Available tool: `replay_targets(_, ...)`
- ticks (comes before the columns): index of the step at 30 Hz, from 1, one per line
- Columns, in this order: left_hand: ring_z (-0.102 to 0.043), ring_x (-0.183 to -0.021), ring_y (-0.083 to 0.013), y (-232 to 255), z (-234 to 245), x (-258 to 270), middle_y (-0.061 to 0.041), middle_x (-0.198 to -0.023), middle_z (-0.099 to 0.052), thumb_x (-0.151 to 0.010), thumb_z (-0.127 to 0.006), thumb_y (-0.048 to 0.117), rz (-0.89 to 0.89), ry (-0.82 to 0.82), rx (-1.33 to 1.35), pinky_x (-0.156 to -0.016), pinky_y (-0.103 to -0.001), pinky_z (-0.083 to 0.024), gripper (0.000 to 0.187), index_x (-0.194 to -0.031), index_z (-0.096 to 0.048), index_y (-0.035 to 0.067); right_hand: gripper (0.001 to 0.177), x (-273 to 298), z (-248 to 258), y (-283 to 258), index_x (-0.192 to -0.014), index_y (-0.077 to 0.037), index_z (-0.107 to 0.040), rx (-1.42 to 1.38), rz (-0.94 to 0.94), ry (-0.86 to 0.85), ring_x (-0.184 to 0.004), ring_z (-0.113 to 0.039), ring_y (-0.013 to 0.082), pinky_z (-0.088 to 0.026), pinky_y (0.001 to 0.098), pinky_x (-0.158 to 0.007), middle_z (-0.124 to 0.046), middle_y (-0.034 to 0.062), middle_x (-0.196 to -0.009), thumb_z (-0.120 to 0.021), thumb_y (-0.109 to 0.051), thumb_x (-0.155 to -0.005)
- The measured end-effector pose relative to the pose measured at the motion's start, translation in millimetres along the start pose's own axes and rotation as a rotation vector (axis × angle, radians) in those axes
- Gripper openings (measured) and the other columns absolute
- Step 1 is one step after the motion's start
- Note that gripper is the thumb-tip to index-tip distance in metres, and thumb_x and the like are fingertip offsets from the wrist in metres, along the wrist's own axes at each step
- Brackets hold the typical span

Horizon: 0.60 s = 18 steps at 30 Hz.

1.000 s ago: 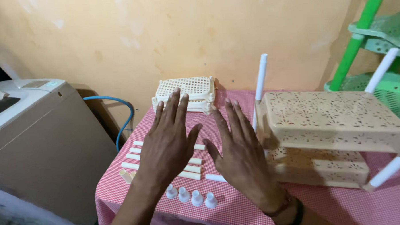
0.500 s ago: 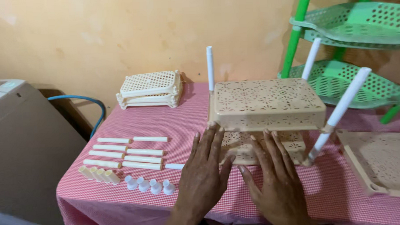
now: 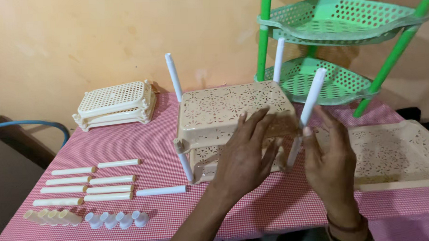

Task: The person assembles a beige plastic three-tier storage rack by inserting white plastic feet into the leg ends and attaching the top tray to the vertical poles. They handle the rack, feet, and tray by hand on a red-and-white checkered table.

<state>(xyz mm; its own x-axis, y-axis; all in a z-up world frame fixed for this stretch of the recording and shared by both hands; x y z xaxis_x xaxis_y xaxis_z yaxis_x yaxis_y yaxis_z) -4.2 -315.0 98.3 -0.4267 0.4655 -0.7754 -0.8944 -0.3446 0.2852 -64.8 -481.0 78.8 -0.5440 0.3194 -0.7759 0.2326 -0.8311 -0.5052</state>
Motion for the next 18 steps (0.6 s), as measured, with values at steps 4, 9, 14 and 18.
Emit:
replay_targets(4, -0.056, -0.137, -0.0378, 9, -35, -43, -0.022, -0.148, -0.056, -0.104, -0.062, 0.031, -0.033, 0.02, 0.08, -0.122, -0.053, -0.038, 0.052, -0.142, -0.051, -0.001, 0.043, -19, -11, 32, -0.147, -0.001, -0.051, -0.25, -0.018, -0.035, -0.128, -0.063, 0.0245, -0.053, 0.0372, -0.104, -0.063, 0.0162, -0.138, -0.054, -0.017, -0.107)
replay_targets(9, -0.069, -0.103, -0.0372, 9, -66, -63, -0.024, -0.111, -0.068, -0.103, -0.061, 0.025, -0.016, 0.123, 0.142, -0.102, -0.051, -0.052, 0.048, -0.137, -0.051, -0.006, 0.035, -15, -34, 67, -0.141, -0.002, -0.056, -0.477, -0.272, -0.186, -0.117, -0.066, 0.0188, -0.053, 0.0326, -0.097, -0.069, 0.0127, -0.125, -0.051, -0.016, -0.109)
replay_targets(14, -0.071, -0.084, -0.0342, 4, -84, -57, -0.019, -0.089, -0.07, -0.112, -0.056, 0.019, -0.06, 0.168, 0.07, -0.1, -0.052, -0.055, 0.024, -0.12, -0.054, -0.003, 0.038, -7, -36, 79, -0.138, -0.005, -0.058, -0.218, -0.261, -0.225, -0.102, -0.074, 0.0204, -0.058, 0.0332, -0.086, -0.074, 0.0123, -0.113, -0.059, -0.011, -0.1)
replay_targets(18, -0.071, -0.087, -0.0355, 2, -89, -54, -0.018, -0.084, -0.069, -0.112, -0.056, 0.018, -0.09, 0.194, 0.081, -0.099, -0.055, -0.055, 0.025, -0.119, -0.052, -0.005, 0.04, -6, -37, 79, -0.138, -0.004, -0.058, -0.186, -0.214, -0.167, -0.102, -0.074, 0.0218, -0.058, 0.0336, -0.085, -0.072, 0.0137, -0.115, -0.059, -0.007, -0.099)
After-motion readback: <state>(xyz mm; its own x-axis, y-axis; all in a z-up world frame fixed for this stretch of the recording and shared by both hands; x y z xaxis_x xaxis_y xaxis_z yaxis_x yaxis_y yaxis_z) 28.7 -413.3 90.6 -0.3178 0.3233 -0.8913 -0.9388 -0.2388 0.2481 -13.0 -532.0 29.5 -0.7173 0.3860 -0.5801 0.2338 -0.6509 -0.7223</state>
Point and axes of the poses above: each hand's wrist, its own x-axis away from the middle knuckle, its own z-axis out of the back of the hand, y = z × x, the point moved 5 cm from there along -x, towards the middle knuckle
